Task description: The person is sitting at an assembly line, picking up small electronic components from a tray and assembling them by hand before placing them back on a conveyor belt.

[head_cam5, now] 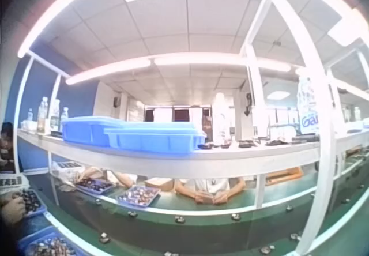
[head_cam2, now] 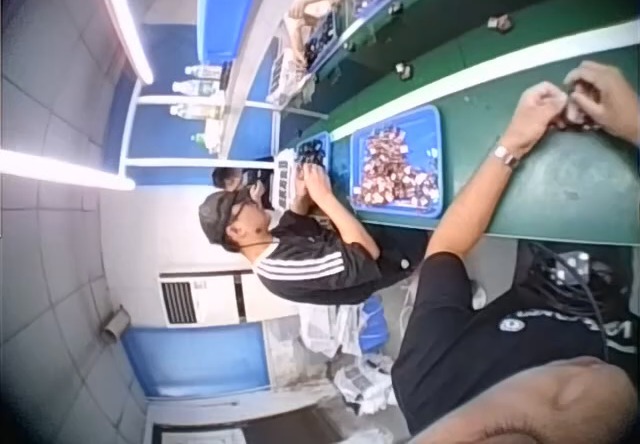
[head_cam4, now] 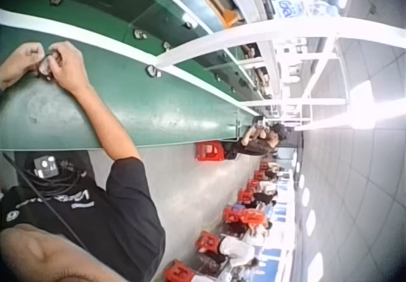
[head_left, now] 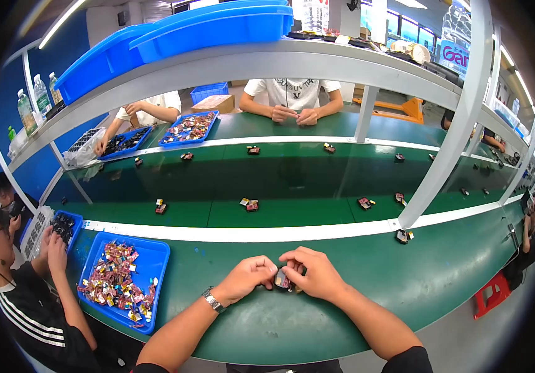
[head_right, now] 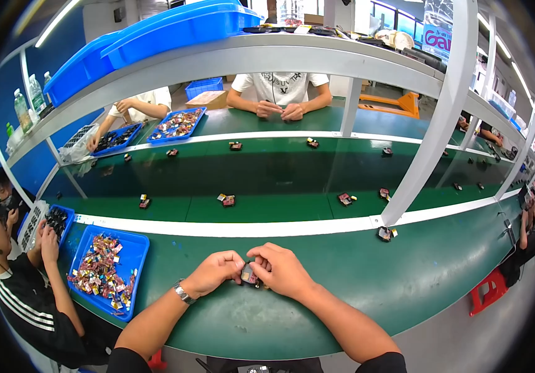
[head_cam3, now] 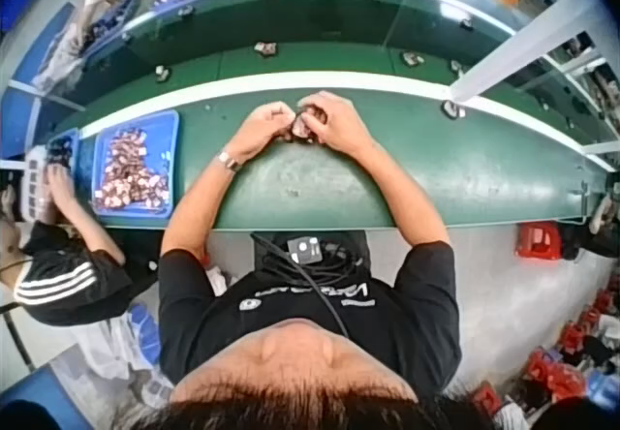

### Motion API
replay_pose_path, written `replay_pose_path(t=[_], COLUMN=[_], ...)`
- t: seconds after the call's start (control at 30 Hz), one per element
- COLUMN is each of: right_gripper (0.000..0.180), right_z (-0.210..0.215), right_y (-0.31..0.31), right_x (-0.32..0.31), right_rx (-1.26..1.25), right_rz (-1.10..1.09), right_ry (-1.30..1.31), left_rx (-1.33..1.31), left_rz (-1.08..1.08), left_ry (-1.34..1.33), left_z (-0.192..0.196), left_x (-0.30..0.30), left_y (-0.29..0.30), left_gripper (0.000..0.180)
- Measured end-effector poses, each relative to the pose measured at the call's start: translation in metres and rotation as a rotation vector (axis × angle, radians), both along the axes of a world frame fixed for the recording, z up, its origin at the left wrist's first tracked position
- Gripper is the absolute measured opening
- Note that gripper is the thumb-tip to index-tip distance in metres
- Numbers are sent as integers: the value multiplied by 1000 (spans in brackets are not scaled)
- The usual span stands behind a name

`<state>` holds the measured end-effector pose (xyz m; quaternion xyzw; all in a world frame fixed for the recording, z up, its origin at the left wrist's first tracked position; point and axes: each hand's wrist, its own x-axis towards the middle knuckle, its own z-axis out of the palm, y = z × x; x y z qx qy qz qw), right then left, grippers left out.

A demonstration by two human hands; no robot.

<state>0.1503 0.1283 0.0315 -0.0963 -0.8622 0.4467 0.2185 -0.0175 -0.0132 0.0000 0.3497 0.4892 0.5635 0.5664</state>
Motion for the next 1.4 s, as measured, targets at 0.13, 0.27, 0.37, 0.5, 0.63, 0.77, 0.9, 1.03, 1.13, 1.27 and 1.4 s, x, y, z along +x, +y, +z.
replay_pose_path(t=[0.13,0.27,0.37,0.5,0.63,0.77,0.9,1.03,1.13,1.27,1.4], right_gripper=[17,20,22,18,16,14,11,10,12,12,14], right_z=[-7,-2,4,5,1,-7,-9,-14,-14,-13,-11], right_y=[-3,5,7,9,8,8,3,-3,-3,1,1], right_x=[-1,6,9,9,7,6,5,4,4,6,7], right_rx=[133,338,490,495,425,474,319,215,142,136,73], right_rz=[-41,14,116,114,163,134,107,16,-14,41,84], right_ry=[123,161,92,58,29,36,45,65,14,25,49], left_rx=[-44,-21,-7,22,5,10,31,132,128,84,80], left_rz=[8,100,136,130,88,88,73,-5,0,-3,2], left_ry=[-115,-122,-118,-75,-59,-48,-109,-44,-47,-94,-40], left_z=[0,8,9,3,4,0,5,1,2,-1,-1], left_x=[4,10,13,11,15,13,12,9,11,10,11], left_y=[2,2,2,0,3,4,0,0,1,2,1], left_gripper=[19,29,31,29,28,30,33,38,38,35,33])
